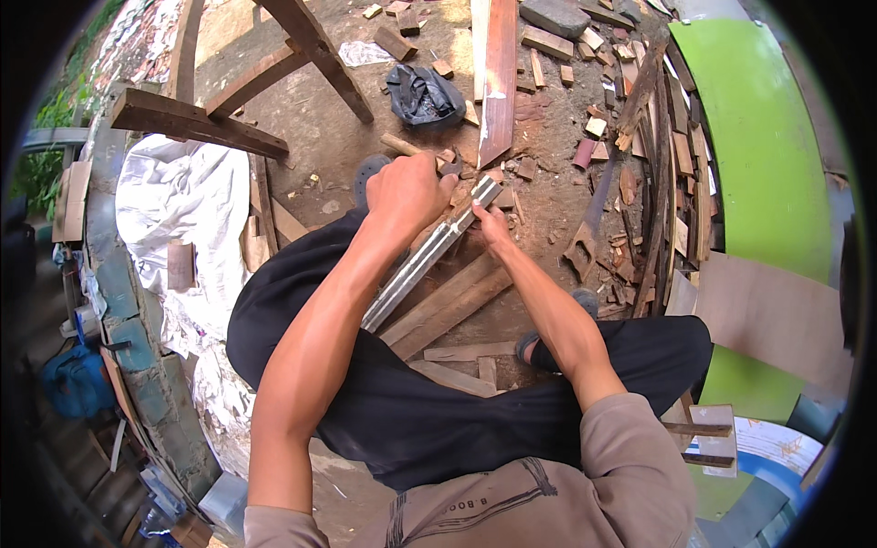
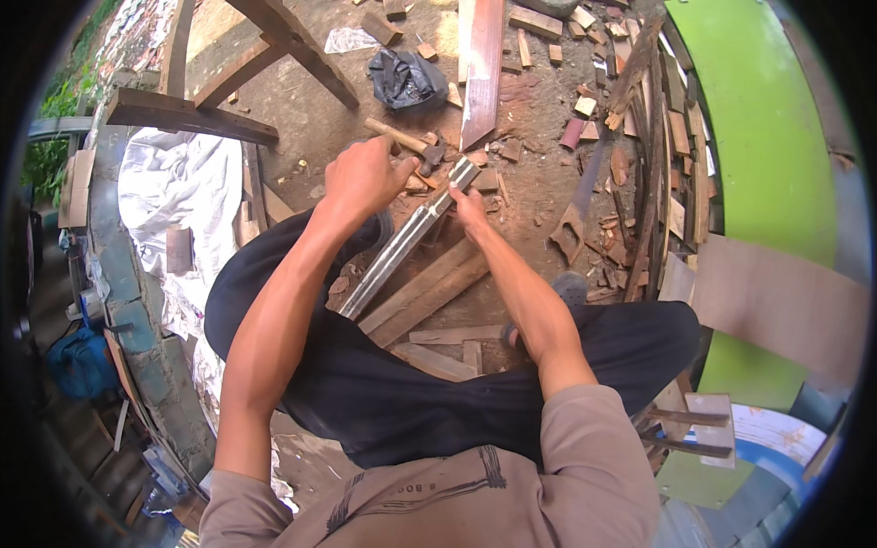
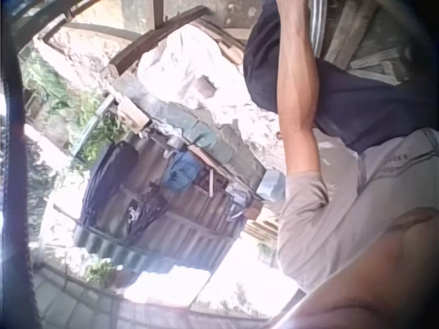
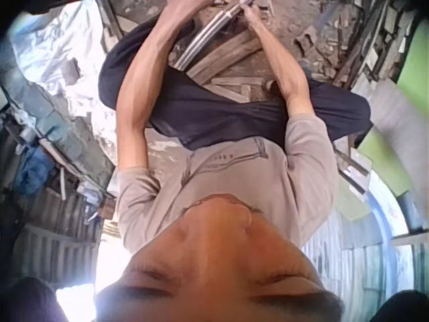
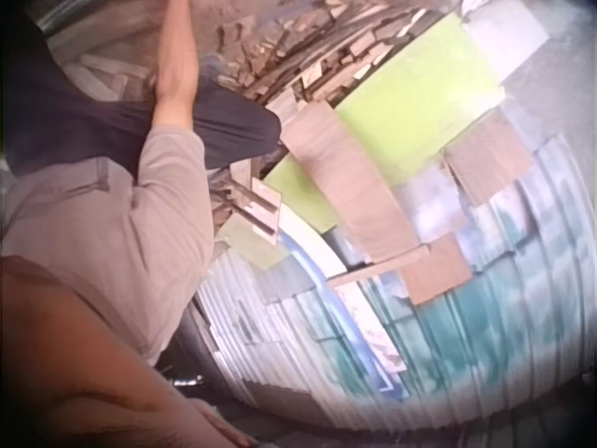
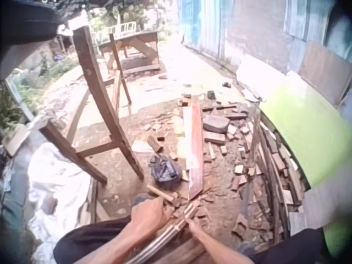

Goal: The person assembles a wooden frame by hand, joining vertical and horizontal pieces into a rectangular structure. They then sit and handle additional wood pieces, including a long plank and a metal strip, sorting them among scattered debris.

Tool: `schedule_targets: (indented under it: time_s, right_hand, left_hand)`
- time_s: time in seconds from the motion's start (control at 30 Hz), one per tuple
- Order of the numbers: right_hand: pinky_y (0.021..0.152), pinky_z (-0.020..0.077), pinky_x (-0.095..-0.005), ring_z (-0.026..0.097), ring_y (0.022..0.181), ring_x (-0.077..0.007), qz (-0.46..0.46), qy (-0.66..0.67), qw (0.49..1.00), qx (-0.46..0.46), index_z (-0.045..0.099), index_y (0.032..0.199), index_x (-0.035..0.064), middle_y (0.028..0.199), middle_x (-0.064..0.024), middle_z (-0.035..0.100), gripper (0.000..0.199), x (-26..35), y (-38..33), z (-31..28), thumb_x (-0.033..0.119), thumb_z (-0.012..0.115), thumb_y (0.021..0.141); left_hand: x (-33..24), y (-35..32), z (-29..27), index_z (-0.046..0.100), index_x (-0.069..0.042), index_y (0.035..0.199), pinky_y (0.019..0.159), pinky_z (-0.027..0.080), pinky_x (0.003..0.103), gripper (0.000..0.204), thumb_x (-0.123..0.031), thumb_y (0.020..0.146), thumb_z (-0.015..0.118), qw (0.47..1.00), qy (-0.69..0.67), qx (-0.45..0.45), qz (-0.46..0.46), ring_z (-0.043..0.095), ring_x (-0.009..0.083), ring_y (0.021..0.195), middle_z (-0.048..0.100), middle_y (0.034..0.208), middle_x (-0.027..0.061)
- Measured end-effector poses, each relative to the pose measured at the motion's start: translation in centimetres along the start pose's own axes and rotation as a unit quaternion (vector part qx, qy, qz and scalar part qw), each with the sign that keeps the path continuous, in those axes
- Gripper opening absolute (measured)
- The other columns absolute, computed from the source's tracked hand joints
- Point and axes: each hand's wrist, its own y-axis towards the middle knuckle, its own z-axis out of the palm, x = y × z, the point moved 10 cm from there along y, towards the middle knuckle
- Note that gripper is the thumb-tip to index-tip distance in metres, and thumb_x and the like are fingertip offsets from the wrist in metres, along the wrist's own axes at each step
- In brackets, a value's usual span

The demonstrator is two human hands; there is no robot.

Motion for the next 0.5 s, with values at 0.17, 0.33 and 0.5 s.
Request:
schedule_targets:
  time_s: [0.17, 0.33, 0.5]
  right_hand:
    - [0.084, 0.0529, -0.0377, 0.061, 0.095, -0.0185, -0.125, 0.08, 0.989, -0.02, 0.053, 0.12, 0.002, 0.11, -0.0069, 0.06, 0.049, 7.1, -3.4, -2.4, 0.043, 0.061, 0.095]
    - [0.087, 0.0478, -0.0321, 0.057, 0.099, -0.0164, -0.248, 0.052, 0.965, -0.061, 0.055, 0.119, 0.0013, 0.107, -0.0057, 0.061, 0.051, 18.7, -5.7, -7.7, 0.046, 0.059, 0.096]
    - [0.085, 0.0549, -0.0414, 0.065, 0.09, -0.0197, -0.288, -0.06, 0.948, -0.124, 0.053, 0.116, 0.0019, 0.099, -0.0079, 0.066, 0.049, 30.9, -14.7, -11.0, 0.048, 0.051, 0.098]
  left_hand:
    - [0.0, 0.3, -0.5, 0.07, -0.006, 0.108, 0.082, 0.052, 0.046, 0.044, -0.044, 0.084, 0.066, 1.0, 0.001, -0.005, 0.002, 0.067, 0.0357, 0.096, 0.071, 0.097, 0.0171]
    - [-1.1, 1.4, -0.1, 0.067, -0.008, 0.117, 0.085, 0.052, 0.043, 0.048, -0.045, 0.086, 0.065, 0.999, -0.003, -0.017, 0.033, 0.068, 0.0306, 0.099, 0.072, 0.101, 0.0127]
    - [-1.1, 2.0, 0.4, 0.067, -0.009, 0.114, 0.084, 0.052, 0.041, 0.047, -0.046, 0.086, 0.065, 0.999, -0.002, -0.011, 0.041, 0.067, 0.0287, 0.1, 0.072, 0.103, 0.0112]
